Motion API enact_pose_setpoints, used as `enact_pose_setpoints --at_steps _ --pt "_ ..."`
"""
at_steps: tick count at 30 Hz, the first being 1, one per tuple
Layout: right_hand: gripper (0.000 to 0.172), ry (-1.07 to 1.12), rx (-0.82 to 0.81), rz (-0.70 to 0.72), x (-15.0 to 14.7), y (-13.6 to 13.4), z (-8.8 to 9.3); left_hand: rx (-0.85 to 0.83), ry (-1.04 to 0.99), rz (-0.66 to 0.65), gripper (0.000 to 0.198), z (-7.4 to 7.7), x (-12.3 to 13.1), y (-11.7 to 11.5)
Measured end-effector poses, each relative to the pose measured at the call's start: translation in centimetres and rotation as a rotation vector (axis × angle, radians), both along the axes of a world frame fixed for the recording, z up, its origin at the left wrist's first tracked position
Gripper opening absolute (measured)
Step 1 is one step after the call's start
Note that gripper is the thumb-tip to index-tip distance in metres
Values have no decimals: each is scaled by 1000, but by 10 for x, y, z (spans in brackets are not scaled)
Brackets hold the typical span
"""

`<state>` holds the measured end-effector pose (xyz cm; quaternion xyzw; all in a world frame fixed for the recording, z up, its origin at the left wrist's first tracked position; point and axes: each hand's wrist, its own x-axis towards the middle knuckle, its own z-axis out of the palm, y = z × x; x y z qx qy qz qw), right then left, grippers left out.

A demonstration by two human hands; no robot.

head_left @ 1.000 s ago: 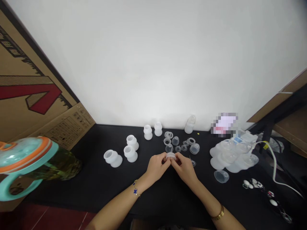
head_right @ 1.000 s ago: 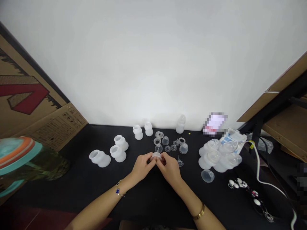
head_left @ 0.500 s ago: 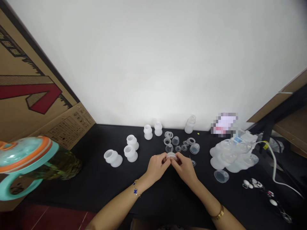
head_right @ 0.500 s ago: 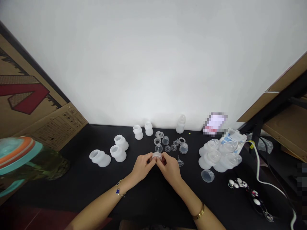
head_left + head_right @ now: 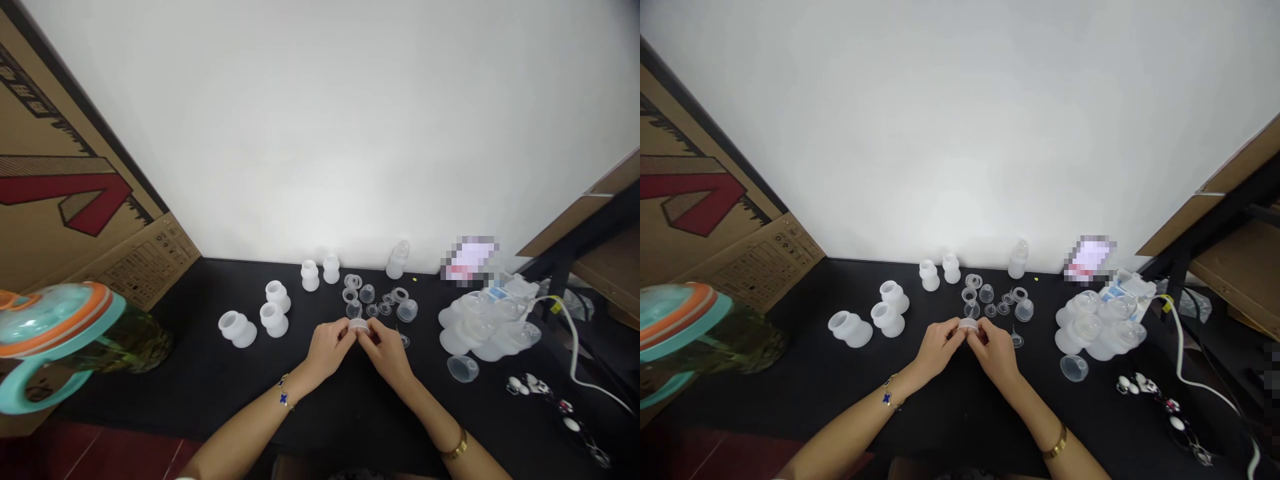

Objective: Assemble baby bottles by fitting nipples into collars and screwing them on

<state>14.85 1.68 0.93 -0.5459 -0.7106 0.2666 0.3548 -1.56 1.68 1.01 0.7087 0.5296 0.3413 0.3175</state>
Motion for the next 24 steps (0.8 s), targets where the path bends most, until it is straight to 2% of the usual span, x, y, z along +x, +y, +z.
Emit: enact_pose_setpoints --at_steps 8,18,24 --pt "26 -10 -26 51 -1 -3 -2 43 22 14 33 0 -3 2" --pt "20 -50 -36 36 0 -1 -1 108 205 73 23 0 -2 3" --pt "24 -43 -43 41 1 0 -2 81 92 54 19 5 -3 4"
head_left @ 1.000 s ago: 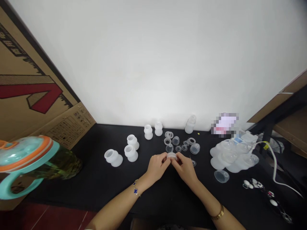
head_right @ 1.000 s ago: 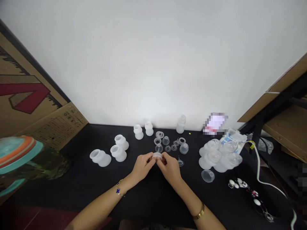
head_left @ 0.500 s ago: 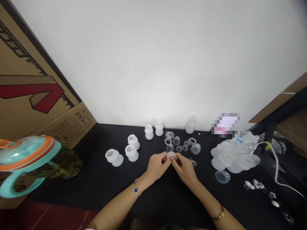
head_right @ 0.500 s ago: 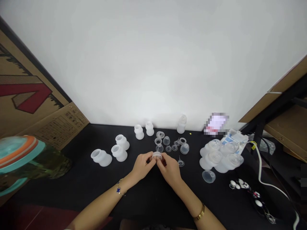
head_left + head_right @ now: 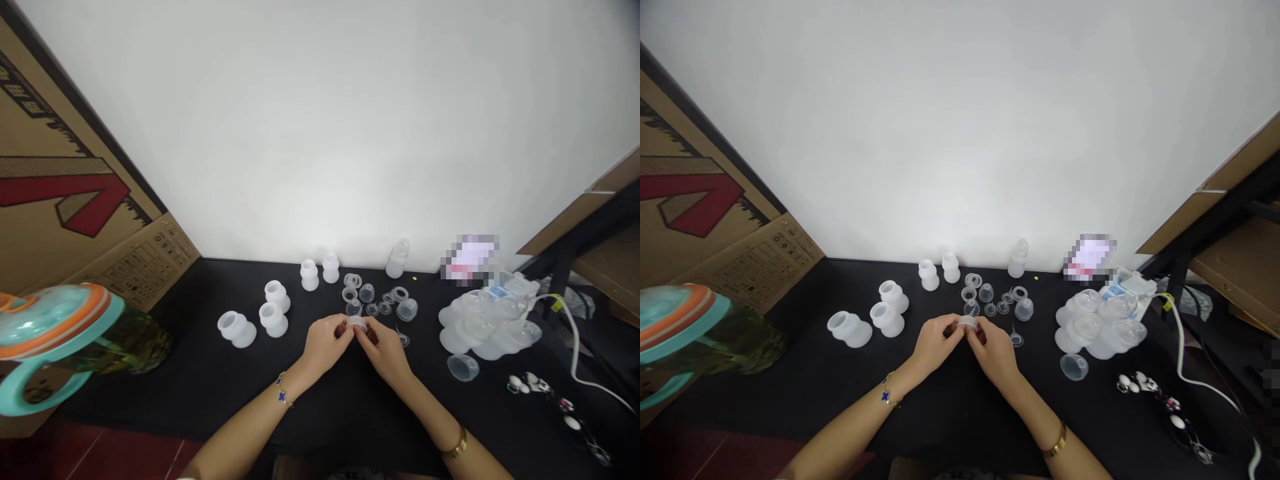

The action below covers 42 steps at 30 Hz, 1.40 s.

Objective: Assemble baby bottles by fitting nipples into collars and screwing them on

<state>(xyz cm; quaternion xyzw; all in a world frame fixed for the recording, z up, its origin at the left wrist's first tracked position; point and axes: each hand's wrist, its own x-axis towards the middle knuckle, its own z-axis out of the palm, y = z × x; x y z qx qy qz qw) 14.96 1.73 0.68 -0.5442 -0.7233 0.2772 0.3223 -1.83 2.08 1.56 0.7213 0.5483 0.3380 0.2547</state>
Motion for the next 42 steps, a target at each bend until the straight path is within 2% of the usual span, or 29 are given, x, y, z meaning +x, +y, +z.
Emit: enact_pose_setpoints --at_steps 5,13,18,27,42 --pt "26 53 -4 -3 -1 0 -1 -32 -109 -42 20 1 -1 2" --pt "23 57 3 0 -1 -1 2 22 3 21 20 -2 -1 0" --pt "22 43 0 14 -1 -1 3 73 -21 56 11 -3 -1 0" --pt "27 63 2 8 0 0 1 73 -13 -13 19 -5 0 -1" --pt "24 68 -9 18 -1 -2 5 60 9 5 19 -4 2 -1"
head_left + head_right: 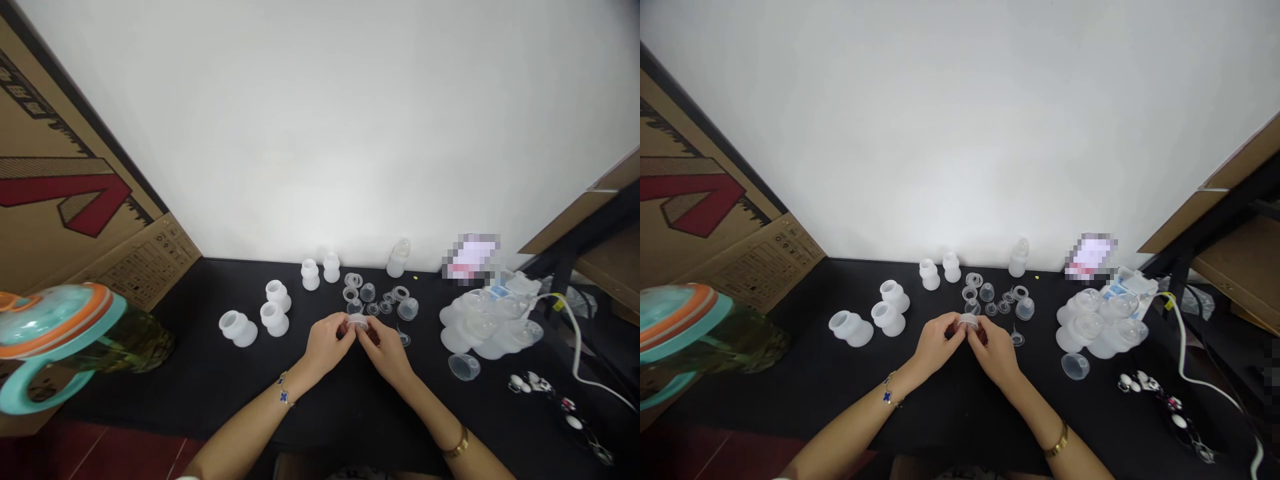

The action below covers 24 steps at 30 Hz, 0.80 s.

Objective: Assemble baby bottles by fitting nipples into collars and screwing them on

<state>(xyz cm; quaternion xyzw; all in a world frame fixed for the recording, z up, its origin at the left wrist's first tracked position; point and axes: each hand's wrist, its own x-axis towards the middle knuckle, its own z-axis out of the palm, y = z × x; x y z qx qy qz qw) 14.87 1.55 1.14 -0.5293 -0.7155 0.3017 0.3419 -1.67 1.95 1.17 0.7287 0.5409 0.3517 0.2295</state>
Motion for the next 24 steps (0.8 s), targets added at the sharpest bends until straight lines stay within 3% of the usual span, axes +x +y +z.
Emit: enact_pose_setpoints --at_steps 10,24 --pt "25 4 5 11 -1 0 -2 -84 -114 -61 22 -4 -1 3" --pt "23 49 12 48 5 5 -12 -92 -97 -75 26 -14 4 0"
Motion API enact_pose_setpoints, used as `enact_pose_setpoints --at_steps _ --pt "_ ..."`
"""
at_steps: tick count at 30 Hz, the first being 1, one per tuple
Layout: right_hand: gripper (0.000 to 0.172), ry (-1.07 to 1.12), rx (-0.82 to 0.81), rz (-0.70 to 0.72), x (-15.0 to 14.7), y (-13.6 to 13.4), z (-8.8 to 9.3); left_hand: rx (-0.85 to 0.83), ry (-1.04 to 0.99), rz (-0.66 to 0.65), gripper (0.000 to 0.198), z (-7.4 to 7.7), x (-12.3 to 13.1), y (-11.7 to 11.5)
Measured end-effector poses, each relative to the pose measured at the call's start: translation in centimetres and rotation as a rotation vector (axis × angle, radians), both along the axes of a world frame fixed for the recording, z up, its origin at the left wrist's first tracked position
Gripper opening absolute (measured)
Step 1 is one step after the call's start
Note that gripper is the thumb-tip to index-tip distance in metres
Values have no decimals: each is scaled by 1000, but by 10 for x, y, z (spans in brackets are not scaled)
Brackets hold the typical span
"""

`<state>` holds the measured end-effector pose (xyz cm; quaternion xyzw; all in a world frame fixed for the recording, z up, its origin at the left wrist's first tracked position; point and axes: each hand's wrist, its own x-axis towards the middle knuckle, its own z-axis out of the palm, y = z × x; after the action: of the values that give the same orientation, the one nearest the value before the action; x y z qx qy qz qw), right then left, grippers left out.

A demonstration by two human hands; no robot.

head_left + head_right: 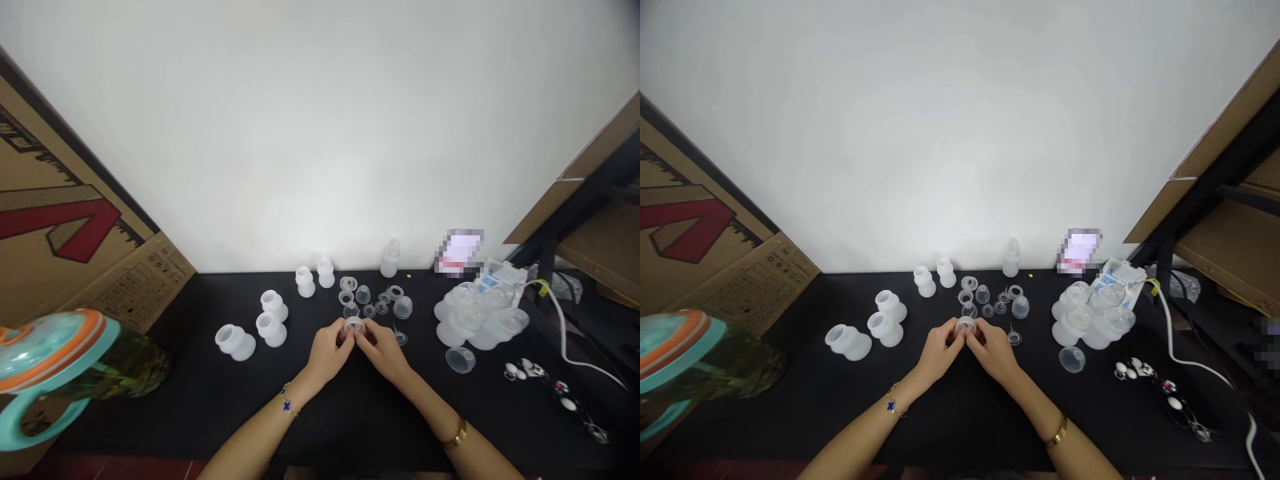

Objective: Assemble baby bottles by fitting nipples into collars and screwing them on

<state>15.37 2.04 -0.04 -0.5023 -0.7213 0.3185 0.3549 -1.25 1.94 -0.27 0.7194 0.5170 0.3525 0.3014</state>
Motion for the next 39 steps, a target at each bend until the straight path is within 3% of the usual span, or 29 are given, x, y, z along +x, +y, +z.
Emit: enact_pose_setpoints --at_steps 7,39 --pt "26 9 -6 15 1 0 1 -69 -79 -28 27 -5 0 1" --pt "29 -59 -25 13 0 3 -6 -33 13 41 28 -2 1 4"
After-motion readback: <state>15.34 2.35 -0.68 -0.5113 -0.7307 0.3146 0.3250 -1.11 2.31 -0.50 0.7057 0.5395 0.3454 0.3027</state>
